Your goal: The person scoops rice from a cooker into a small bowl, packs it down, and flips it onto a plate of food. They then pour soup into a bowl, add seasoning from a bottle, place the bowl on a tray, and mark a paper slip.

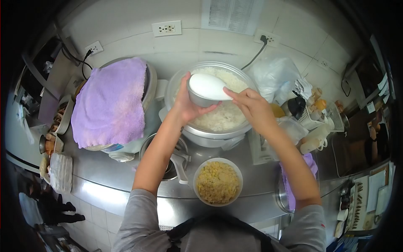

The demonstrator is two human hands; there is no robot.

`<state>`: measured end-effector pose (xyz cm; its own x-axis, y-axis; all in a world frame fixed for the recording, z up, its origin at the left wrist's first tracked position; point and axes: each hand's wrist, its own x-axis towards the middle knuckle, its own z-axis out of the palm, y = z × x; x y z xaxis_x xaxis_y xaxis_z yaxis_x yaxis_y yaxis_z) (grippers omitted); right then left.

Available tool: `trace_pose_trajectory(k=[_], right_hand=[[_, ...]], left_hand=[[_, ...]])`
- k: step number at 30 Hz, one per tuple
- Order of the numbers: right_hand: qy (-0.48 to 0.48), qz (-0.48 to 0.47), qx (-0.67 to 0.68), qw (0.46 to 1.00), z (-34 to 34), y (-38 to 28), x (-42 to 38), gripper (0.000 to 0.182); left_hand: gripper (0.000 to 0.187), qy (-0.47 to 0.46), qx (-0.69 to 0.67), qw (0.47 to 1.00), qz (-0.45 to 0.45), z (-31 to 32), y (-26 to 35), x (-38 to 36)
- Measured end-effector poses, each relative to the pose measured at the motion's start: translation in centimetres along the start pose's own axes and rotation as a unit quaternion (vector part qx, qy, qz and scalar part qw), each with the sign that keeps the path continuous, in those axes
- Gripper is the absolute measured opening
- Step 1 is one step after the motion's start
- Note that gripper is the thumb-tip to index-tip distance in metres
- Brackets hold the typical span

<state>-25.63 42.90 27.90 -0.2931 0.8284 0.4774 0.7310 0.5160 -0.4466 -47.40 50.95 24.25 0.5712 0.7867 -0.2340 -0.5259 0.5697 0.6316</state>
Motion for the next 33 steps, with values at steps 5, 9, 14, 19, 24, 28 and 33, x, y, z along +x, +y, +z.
trace_pose_trajectory(k=[5,9,14,19,24,28,33], right_hand=[[0.024,0.009,-0.019,0.999,0.1,1.1,0.0,0.032],[0.019,0.139,0.177,0.974,0.6,2.0,0.5,0.017],[0.070,0.105,0.127,0.984,3.0,-0.2,-0.3,0.017],[0.041,0.303,0.459,0.834,2.9,-1.1,0.2,0.033],[0.061,0.200,0.227,0.951,6.1,-4.2,-1.3,0.041],[0.026,0.205,0.232,0.950,5.1,-4.8,-1.2,0.039],[0.068,0.300,0.378,0.873,5.2,-6.2,-3.2,0.046]], left_hand=[[0.082,-0.005,0.065,0.998,0.017,-0.5,0.2,-0.1],[0.079,0.022,0.062,0.997,0.043,-0.1,0.0,-0.2],[0.072,0.019,0.061,0.988,0.138,0.2,-0.7,0.4],[0.065,0.007,0.001,0.980,0.197,-0.3,-1.7,0.6],[0.061,0.024,-0.041,0.958,0.283,-1.1,-2.9,1.2],[0.049,0.066,-0.050,0.935,0.345,0.7,-3.1,-0.1],[0.043,0.038,-0.112,0.921,0.372,0.1,-3.1,-0.7]])
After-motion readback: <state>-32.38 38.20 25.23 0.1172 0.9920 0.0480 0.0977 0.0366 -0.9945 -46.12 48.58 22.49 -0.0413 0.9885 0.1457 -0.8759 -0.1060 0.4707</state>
